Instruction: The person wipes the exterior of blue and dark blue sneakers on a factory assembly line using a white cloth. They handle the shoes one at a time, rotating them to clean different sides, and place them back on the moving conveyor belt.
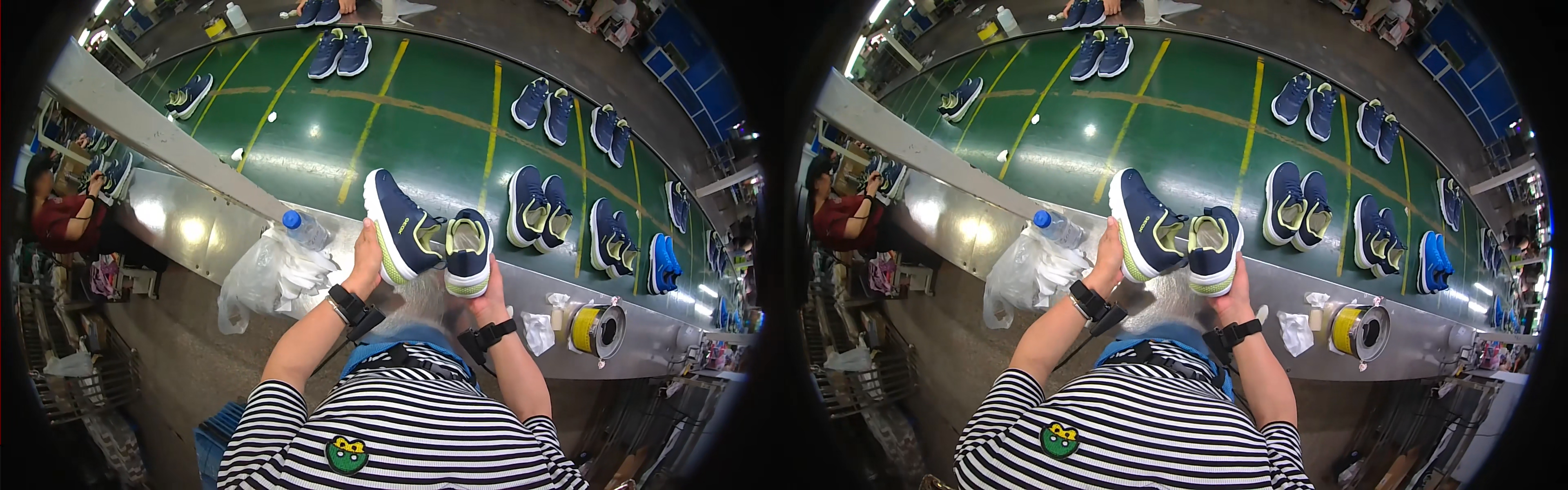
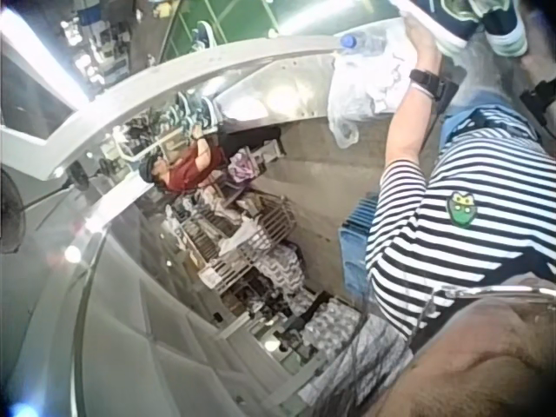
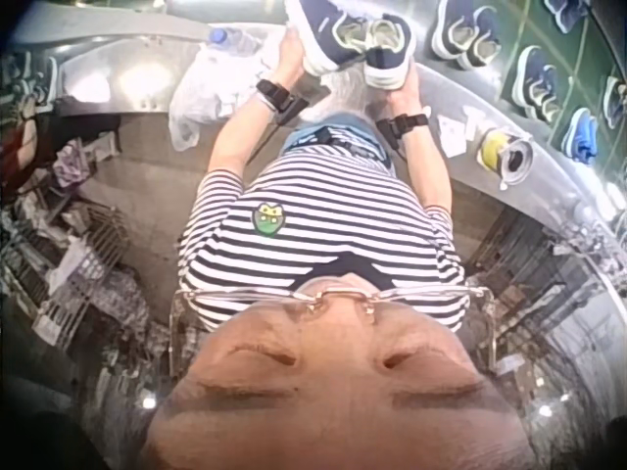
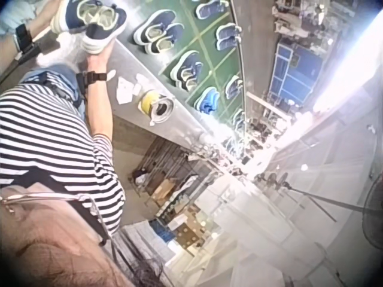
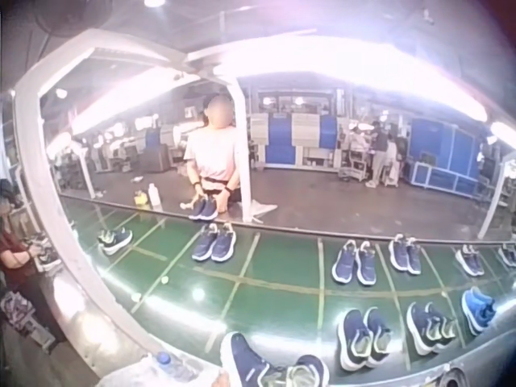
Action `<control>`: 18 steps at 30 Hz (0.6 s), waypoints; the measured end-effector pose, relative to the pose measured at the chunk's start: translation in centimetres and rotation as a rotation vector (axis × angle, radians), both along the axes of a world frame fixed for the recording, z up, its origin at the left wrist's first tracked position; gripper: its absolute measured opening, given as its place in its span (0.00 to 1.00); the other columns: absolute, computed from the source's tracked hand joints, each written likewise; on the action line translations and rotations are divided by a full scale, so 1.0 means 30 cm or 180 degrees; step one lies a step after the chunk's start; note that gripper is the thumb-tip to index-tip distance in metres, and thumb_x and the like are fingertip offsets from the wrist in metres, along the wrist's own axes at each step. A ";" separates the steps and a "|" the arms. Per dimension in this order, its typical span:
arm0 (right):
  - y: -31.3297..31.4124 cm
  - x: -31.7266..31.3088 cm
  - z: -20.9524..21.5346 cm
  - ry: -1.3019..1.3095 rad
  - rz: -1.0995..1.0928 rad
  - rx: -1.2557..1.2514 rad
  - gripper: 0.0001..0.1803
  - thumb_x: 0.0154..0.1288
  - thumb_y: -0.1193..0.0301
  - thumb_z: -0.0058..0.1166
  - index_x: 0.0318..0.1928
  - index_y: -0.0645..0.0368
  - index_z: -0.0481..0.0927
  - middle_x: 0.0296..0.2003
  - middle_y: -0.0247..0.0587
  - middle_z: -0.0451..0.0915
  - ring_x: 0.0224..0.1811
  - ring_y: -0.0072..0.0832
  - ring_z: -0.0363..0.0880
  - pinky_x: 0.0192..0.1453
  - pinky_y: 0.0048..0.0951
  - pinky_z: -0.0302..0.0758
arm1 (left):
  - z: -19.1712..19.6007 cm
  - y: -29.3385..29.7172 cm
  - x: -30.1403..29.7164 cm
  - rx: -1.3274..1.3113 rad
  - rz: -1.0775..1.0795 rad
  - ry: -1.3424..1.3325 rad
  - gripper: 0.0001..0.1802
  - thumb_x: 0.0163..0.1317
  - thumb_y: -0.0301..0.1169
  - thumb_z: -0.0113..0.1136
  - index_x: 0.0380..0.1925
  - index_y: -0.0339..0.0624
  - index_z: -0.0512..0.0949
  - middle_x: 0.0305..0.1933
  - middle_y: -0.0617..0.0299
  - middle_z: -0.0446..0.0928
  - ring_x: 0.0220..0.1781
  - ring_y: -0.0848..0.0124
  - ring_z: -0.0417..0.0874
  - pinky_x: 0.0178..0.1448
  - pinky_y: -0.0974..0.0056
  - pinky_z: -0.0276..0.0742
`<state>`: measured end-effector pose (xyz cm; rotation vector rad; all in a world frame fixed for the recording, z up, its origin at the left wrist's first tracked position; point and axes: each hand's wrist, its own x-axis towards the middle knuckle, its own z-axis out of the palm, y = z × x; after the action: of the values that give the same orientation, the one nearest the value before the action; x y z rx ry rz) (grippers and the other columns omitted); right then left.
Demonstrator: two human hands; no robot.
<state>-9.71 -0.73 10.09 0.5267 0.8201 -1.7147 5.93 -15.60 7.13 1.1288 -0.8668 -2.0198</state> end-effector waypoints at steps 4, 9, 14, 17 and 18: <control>0.001 0.001 -0.009 0.0016 -0.0001 -0.0019 0.25 0.67 0.53 0.30 0.55 0.55 0.67 0.50 0.41 0.73 0.50 0.37 0.73 0.56 0.39 0.70 | -0.013 -0.009 0.009 -0.0265 0.0072 -0.0156 0.29 0.68 0.47 0.29 0.52 0.29 0.64 0.50 0.52 0.70 0.50 0.67 0.71 0.55 0.66 0.65; 0.044 0.007 -0.058 0.0505 0.0209 -0.0195 0.23 0.67 0.55 0.34 0.54 0.57 0.67 0.49 0.41 0.74 0.49 0.34 0.73 0.55 0.36 0.70 | -0.009 -0.009 0.022 -0.0713 0.0252 -0.0388 0.29 0.68 0.46 0.29 0.52 0.29 0.64 0.50 0.52 0.70 0.50 0.68 0.70 0.56 0.67 0.64; 0.185 -0.015 -0.245 0.1042 0.0923 0.0195 0.22 0.68 0.58 0.36 0.51 0.61 0.69 0.47 0.41 0.74 0.46 0.31 0.74 0.51 0.33 0.72 | 0.037 -0.012 0.030 -0.0551 0.0358 -0.0150 0.29 0.68 0.47 0.29 0.52 0.30 0.63 0.51 0.52 0.69 0.51 0.68 0.70 0.56 0.67 0.64; 0.244 -0.026 -0.252 0.2275 0.1155 0.1044 0.14 0.64 0.66 0.44 0.46 0.61 0.72 0.41 0.38 0.76 0.41 0.28 0.73 0.47 0.29 0.70 | 0.089 -0.013 0.026 -0.0379 0.0346 0.0116 0.29 0.68 0.47 0.30 0.52 0.30 0.63 0.51 0.52 0.69 0.51 0.68 0.69 0.57 0.67 0.63; 0.246 -0.025 -0.238 0.2800 0.1240 0.1504 0.13 0.62 0.68 0.46 0.45 0.61 0.73 0.40 0.38 0.76 0.40 0.27 0.73 0.46 0.29 0.69 | 0.096 -0.015 0.025 -0.0323 0.0333 0.0193 0.29 0.68 0.47 0.30 0.52 0.31 0.63 0.51 0.52 0.69 0.52 0.69 0.69 0.57 0.67 0.63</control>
<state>-10.47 6.66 2.94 -0.1319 1.8451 -1.3479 6.69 -16.07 10.02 1.0304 -0.8519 -1.8934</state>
